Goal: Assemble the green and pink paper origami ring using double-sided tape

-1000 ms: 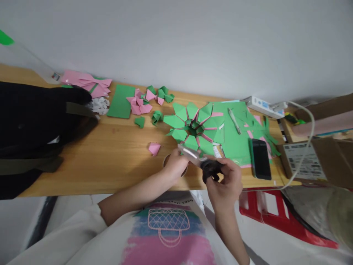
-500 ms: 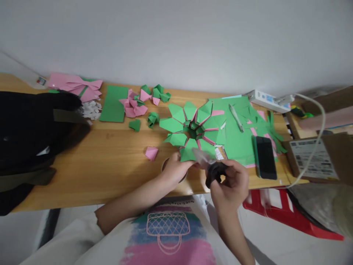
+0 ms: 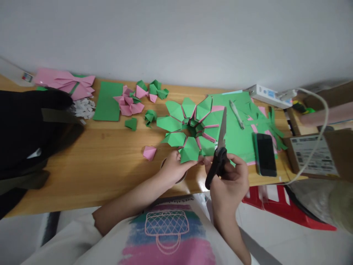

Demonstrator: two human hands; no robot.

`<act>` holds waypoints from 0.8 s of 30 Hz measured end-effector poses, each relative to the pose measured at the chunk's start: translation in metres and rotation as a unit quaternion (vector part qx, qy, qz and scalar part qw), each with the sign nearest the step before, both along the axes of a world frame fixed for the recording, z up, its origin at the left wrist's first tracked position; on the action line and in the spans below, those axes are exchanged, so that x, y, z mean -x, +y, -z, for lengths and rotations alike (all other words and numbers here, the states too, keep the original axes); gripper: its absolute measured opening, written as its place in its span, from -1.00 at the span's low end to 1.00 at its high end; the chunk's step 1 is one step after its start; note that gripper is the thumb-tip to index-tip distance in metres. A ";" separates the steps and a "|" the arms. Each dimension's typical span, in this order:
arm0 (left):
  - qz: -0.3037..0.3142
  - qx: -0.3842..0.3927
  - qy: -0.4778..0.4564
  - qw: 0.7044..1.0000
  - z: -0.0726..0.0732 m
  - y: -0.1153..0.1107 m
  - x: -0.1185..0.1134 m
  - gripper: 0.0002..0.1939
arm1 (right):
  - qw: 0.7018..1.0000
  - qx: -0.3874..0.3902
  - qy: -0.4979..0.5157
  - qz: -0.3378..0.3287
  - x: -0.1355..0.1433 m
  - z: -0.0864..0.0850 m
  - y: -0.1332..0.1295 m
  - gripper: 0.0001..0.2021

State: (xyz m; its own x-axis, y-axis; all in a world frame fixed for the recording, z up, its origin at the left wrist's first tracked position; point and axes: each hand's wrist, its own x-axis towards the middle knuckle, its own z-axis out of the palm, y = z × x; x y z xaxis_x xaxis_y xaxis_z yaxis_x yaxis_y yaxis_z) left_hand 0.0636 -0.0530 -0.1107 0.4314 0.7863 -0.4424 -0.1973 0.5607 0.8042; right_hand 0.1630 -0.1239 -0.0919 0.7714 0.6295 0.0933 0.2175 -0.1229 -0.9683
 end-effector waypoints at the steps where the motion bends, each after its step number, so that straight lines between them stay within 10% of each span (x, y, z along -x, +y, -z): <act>1: -0.003 0.001 -0.011 1.000 -0.001 0.000 -0.001 -0.81 | 1.000 -0.004 -0.001 0.004 0.000 -0.001 0.000 -0.56; 24: 0.000 0.011 -0.026 1.000 0.001 -0.001 -0.002 -0.72 | 0.985 0.019 0.171 0.020 -0.009 -0.006 0.011 -0.43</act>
State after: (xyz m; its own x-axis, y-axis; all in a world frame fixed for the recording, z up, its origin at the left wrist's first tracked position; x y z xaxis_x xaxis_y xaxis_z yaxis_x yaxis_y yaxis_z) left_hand 0.0654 -0.0536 -0.1122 0.4545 0.7762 -0.4370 -0.2391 0.5789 0.7796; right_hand 0.1723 -0.1128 -0.0862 0.7782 0.5957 -0.1989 -0.1259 -0.1622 -0.9787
